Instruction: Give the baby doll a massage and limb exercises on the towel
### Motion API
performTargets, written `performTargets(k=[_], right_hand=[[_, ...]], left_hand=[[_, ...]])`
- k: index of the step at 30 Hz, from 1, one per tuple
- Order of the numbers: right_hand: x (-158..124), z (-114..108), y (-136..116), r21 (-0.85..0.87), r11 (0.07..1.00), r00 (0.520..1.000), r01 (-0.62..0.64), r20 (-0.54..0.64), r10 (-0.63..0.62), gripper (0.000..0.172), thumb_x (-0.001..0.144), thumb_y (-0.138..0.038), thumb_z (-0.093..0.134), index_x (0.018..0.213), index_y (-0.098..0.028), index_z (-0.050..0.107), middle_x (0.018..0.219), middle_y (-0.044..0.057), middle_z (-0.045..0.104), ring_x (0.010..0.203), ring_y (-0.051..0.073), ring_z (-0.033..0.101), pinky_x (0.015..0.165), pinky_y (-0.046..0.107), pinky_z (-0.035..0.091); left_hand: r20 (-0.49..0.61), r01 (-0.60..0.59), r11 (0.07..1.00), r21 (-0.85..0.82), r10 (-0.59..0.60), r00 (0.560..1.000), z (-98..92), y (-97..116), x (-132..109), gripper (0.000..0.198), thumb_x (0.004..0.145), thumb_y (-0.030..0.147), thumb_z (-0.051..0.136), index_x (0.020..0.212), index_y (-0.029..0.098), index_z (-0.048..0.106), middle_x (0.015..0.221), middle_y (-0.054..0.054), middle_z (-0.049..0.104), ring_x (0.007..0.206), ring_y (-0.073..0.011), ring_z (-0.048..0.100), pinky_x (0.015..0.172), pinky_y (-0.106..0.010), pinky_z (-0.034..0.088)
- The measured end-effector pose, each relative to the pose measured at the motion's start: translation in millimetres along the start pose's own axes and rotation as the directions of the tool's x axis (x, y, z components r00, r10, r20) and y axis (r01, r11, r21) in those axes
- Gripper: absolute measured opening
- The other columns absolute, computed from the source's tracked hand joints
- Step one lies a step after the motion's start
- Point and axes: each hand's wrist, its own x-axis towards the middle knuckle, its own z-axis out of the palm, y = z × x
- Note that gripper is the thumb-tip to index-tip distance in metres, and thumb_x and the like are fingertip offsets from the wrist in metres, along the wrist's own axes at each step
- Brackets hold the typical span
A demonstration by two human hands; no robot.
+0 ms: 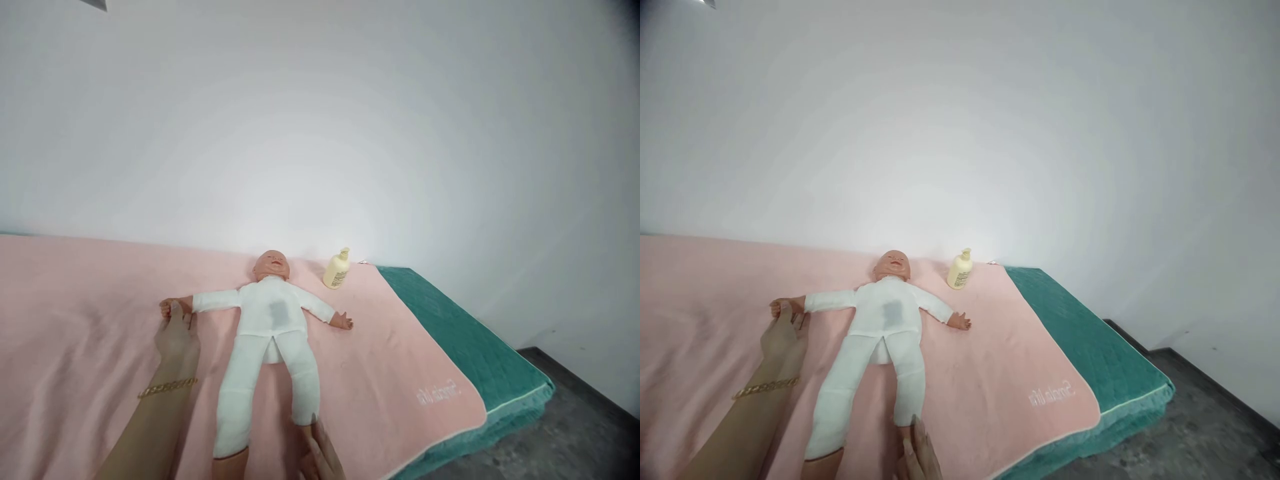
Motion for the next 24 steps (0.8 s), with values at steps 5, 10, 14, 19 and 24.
performTargets(k=[5,10,14,19,24], right_hand=[[-32,-22,3,-0.033,0.999,1.0,0.002,0.001,-0.002,0.042,0.103,-0.046,0.032,0.126,-0.026,0.06,0.129,0.004,0.059,0.119,0.027,0.057,0.092,0.04,0.053],[-26,-17,-4,-0.06,0.998,1.0,0.024,-0.017,-0.025,0.046,0.102,-0.051,0.03,0.135,-0.028,0.053,0.13,0.005,0.059,0.118,0.028,0.058,0.092,0.044,0.053],[6,9,-17,-0.076,0.995,0.998,0.057,-0.022,-0.059,0.047,0.101,-0.054,0.032,0.139,-0.03,0.047,0.133,0.004,0.057,0.121,0.03,0.056,0.093,0.047,0.053],[65,59,-39,-0.076,0.99,0.993,0.115,0.024,-0.114,0.043,0.1,-0.05,0.04,0.138,-0.031,0.05,0.133,0.004,0.057,0.123,0.029,0.054,0.095,0.049,0.052],[114,95,-50,-0.059,0.988,0.985,0.145,0.102,-0.138,0.039,0.094,-0.046,0.055,0.132,-0.035,0.056,0.122,0.004,0.066,0.118,0.03,0.06,0.088,0.052,0.056]], left_hand=[[0.02,0.018,0.999,-0.03,-0.017,1.0,-2.5,-4,9,0.011,0.094,0.014,0.056,0.088,0.021,0.062,0.1,0.0,0.065,0.105,-0.0105,0.065,0.104,-0.026,0.047],[0.015,0.007,1.0,0.013,-0.007,1.0,-2.6,-2,8,0.011,0.095,0.015,0.056,0.086,0.019,0.061,0.094,0.0,0.064,0.095,-0.0092,0.065,0.104,-0.029,0.047],[0.02,-0.106,0.983,0.15,0.104,0.994,-1.9,-2,7,0.009,0.093,0.019,0.059,0.084,0.016,0.062,0.089,0.0,0.063,0.095,-0.0108,0.064,0.105,-0.032,0.046],[0.031,-0.268,0.935,0.234,0.268,0.963,1.6,-6,9,0.018,0.076,0.025,0.077,0.088,0.016,0.067,0.097,-0.002,0.068,0.104,-0.0188,0.064,0.107,-0.04,0.045],[0.205,-0.422,0.842,0.337,0.372,0.905,3.1,-9,4,0.038,0.062,0.035,0.086,0.093,0.017,0.072,0.096,-0.005,0.072,0.101,-0.0256,0.067,0.101,-0.047,0.049]])
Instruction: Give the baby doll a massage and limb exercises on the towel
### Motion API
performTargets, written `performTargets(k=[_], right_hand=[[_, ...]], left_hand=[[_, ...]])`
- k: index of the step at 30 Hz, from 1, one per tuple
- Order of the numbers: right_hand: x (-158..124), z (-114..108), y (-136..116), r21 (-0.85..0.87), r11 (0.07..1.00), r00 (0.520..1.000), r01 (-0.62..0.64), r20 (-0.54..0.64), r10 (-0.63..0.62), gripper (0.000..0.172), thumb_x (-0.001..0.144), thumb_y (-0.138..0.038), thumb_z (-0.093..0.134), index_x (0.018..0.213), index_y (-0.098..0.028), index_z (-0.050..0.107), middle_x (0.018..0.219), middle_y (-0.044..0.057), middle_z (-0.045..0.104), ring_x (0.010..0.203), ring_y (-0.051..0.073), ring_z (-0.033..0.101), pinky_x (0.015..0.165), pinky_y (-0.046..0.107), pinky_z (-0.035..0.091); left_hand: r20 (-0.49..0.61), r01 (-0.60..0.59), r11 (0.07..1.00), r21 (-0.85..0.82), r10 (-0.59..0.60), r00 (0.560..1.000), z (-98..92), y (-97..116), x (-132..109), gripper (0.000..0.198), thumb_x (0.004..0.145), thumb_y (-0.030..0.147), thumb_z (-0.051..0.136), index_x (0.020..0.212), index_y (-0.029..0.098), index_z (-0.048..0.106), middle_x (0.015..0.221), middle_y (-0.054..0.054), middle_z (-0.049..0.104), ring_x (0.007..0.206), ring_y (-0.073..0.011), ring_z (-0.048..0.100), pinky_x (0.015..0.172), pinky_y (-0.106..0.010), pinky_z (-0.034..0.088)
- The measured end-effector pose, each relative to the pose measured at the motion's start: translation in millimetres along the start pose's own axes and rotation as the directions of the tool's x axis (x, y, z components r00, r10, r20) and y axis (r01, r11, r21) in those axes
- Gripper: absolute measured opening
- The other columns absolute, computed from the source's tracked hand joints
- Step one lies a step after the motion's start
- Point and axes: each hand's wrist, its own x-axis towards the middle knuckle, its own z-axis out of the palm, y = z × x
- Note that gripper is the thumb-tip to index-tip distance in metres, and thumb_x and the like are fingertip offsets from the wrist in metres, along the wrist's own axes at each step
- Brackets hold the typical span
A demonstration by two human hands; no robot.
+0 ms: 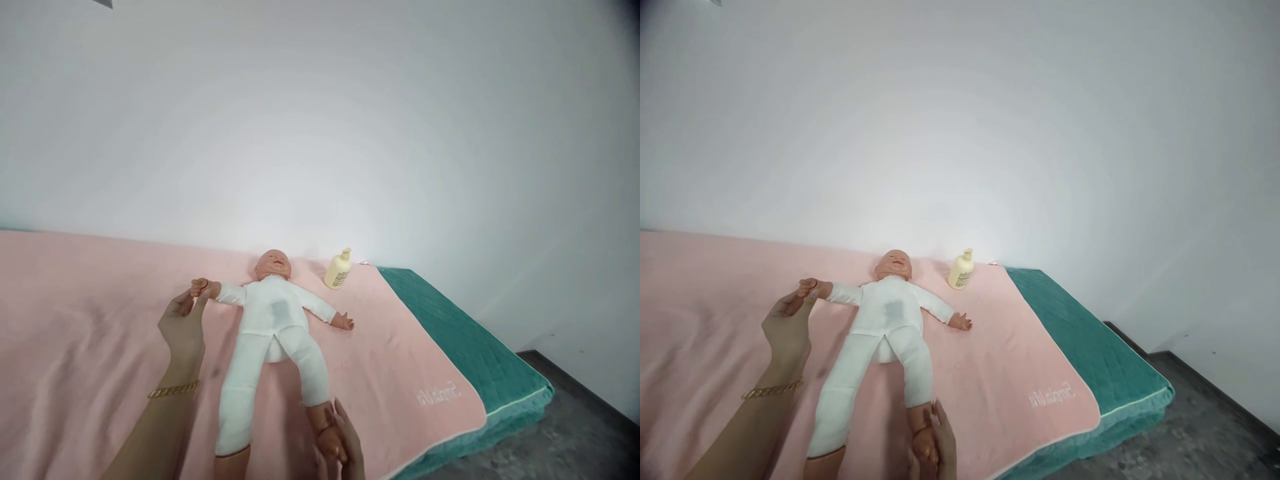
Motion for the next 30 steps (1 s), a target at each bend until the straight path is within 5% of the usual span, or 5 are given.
performTargets(k=[4,9,14,19,30], right_hand=[[-6,-15,5,0.017,1.0,1.0,0.004,0.013,-0.005,0.034,0.092,-0.039,0.059,0.125,-0.032,0.063,0.114,0.004,0.071,0.112,0.03,0.065,0.091,0.053,0.056],[-103,-93,24,0.038,0.999,0.998,-0.011,-0.055,0.013,0.044,0.092,-0.036,0.056,0.135,-0.027,0.056,0.128,0.01,0.064,0.119,0.031,0.062,0.088,0.048,0.06],[-182,-153,46,0.062,0.998,0.996,-0.032,-0.086,0.037,0.044,0.091,-0.03,0.056,0.135,-0.024,0.054,0.131,0.009,0.064,0.116,0.027,0.065,0.091,0.041,0.06],[-173,-142,48,0.111,0.993,0.998,-0.043,-0.029,0.047,0.044,0.091,-0.029,0.057,0.135,-0.02,0.055,0.135,0.01,0.061,0.124,0.024,0.059,0.1,0.037,0.054],[-177,-128,58,0.145,0.989,1.0,-0.015,-0.017,0.018,0.047,0.092,-0.028,0.058,0.138,-0.023,0.052,0.14,0.008,0.057,0.13,0.025,0.053,0.104,0.039,0.051]], left_hand=[[0.148,-0.087,0.99,0.108,0.07,0.986,-0.4,6,-9,0.039,0.061,0.036,0.085,0.095,0.02,0.074,0.104,-0.006,0.074,0.106,-0.0281,0.066,0.101,-0.047,0.049],[0.445,-0.26,0.929,0.265,0.121,0.887,-2.1,10,-20,0.032,0.069,0.034,0.078,0.099,0.023,0.075,0.111,-0.006,0.073,0.11,-0.0283,0.065,0.103,-0.047,0.048],[0.677,-0.548,0.829,0.112,0.34,0.653,1.5,-2,-25,0.021,0.075,0.036,0.075,0.093,0.025,0.076,0.105,-0.005,0.075,0.105,-0.0263,0.066,0.1,-0.046,0.049],[0.776,-0.727,0.687,-0.014,0.467,0.425,5.5,-10,-22,0.013,0.081,0.032,0.069,0.091,0.027,0.076,0.101,-0.004,0.076,0.105,-0.026,0.067,0.097,-0.047,0.049],[0.834,-0.684,0.727,0.059,0.34,0.434,7.1,-3,-22,0.013,0.077,0.033,0.068,0.083,0.029,0.078,0.1,-0.005,0.076,0.103,-0.0271,0.066,0.098,-0.048,0.047]])
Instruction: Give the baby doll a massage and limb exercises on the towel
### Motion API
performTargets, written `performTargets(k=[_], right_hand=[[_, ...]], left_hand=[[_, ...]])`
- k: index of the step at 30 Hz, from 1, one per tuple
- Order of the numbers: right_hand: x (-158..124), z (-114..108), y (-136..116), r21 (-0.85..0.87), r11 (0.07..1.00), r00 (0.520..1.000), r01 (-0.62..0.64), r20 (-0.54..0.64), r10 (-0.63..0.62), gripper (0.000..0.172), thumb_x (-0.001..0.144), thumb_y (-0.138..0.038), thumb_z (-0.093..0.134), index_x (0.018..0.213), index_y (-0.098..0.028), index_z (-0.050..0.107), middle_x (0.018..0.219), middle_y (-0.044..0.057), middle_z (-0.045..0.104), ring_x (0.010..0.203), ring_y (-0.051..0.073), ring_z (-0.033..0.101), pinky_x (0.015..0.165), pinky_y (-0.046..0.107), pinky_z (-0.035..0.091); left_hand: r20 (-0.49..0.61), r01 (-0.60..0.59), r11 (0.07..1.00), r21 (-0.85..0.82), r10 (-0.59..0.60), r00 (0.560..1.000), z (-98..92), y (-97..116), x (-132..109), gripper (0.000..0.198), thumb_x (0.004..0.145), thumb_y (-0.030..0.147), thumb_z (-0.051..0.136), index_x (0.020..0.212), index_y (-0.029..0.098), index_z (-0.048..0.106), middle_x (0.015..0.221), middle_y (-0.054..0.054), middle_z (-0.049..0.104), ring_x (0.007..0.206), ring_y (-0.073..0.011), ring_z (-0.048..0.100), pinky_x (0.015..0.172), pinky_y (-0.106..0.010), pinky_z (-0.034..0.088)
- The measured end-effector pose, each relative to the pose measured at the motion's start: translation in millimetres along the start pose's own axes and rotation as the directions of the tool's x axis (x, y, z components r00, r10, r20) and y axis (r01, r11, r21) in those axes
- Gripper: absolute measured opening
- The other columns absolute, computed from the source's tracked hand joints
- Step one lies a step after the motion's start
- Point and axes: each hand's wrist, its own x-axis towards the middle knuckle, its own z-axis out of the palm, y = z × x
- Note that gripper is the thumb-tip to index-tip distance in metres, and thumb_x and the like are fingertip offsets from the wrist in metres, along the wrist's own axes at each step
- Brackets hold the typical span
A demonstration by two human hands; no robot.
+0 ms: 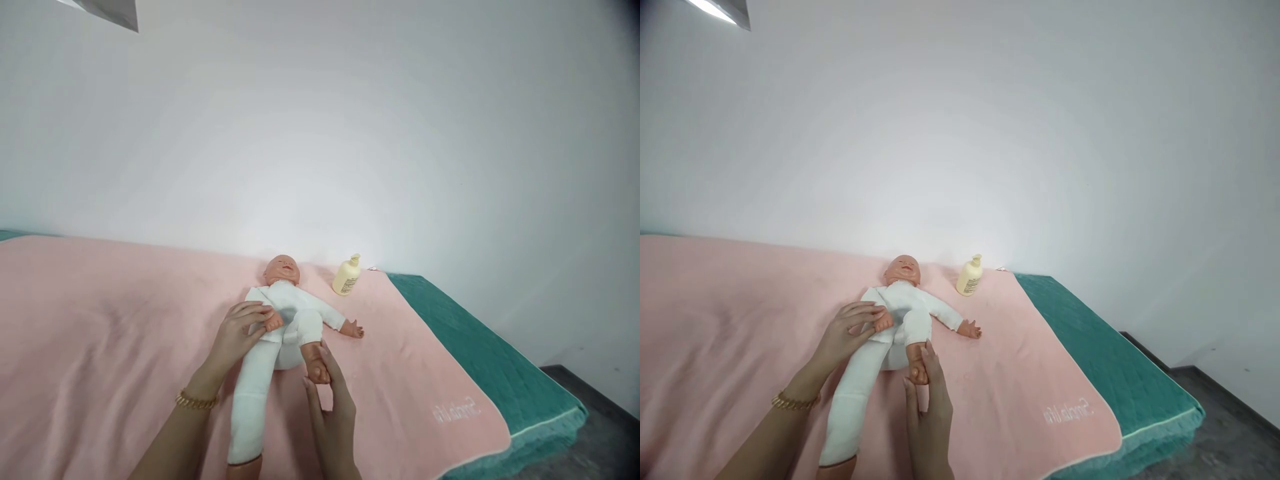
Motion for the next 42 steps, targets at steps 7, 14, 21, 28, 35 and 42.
performTargets(k=[7,14,21,28,35,42], right_hand=[[-15,-17,3,-0.017,1.0,1.0,-0.017,-0.008,0.017,0.05,0.09,-0.027,0.06,0.139,-0.026,0.051,0.139,0.006,0.058,0.125,0.026,0.058,0.098,0.037,0.056],[-38,-27,0,-0.01,0.997,0.991,-0.08,-0.109,0.078,0.054,0.086,-0.041,0.065,0.138,-0.039,0.053,0.124,0.001,0.068,0.115,0.032,0.064,0.079,0.045,0.065],[92,67,-22,0.035,0.999,0.997,-0.031,-0.067,0.034,0.042,0.089,-0.052,0.06,0.127,-0.034,0.061,0.13,0.005,0.063,0.119,0.026,0.06,0.091,0.042,0.058],[183,142,-24,0.051,0.999,1.0,-0.016,0.007,0.016,0.026,0.088,-0.046,0.064,0.111,-0.033,0.07,0.11,0.001,0.072,0.117,0.026,0.063,0.095,0.047,0.055],[205,155,-19,0.069,0.997,1.0,-0.015,0.017,0.014,0.03,0.081,-0.042,0.072,0.111,-0.04,0.07,0.11,-0.003,0.072,0.125,0.03,0.058,0.087,0.046,0.06],[208,155,-22,0.073,0.997,0.999,-0.008,0.035,0.006,0.035,0.079,-0.043,0.074,0.112,-0.032,0.069,0.112,0.001,0.072,0.124,0.028,0.059,0.091,0.047,0.058]], left_hand=[[-0.23,0.18,0.969,-0.17,-0.217,0.949,-6.5,7,-2,0.02,0.072,0.038,0.076,0.088,0.026,0.077,0.1,-0.006,0.075,0.101,-0.0261,0.067,0.099,-0.044,0.049],[-0.311,0.384,0.779,-0.495,-0.572,0.759,-17.4,8,3,0.028,0.07,0.026,0.079,0.097,0.02,0.076,0.105,-0.007,0.074,0.106,-0.0258,0.067,0.103,-0.042,0.049],[-0.249,0.145,0.34,-0.929,-0.865,0.435,-27.5,-18,6,0.015,0.088,0.008,0.061,0.092,0.019,0.07,0.119,-0.004,0.067,0.118,-0.0126,0.061,0.108,-0.026,0.045],[-0.227,0.138,0.275,-0.952,-0.93,0.289,-26.4,-40,1,0.01,0.093,0.013,0.055,0.09,0.02,0.061,0.117,-0.007,0.064,0.123,-0.0149,0.058,0.102,-0.025,0.049],[-0.217,0.182,0.262,-0.948,-0.948,0.233,-25.6,-46,2,0.014,0.094,0.015,0.05,0.086,0.021,0.058,0.108,-0.009,0.065,0.122,-0.0199,0.059,0.101,-0.031,0.051],[-0.189,0.143,0.222,-0.965,-0.958,0.214,-27.3,-42,5,0.016,0.095,0.012,0.048,0.087,0.021,0.059,0.105,-0.008,0.066,0.118,-0.0179,0.061,0.103,-0.031,0.05]])
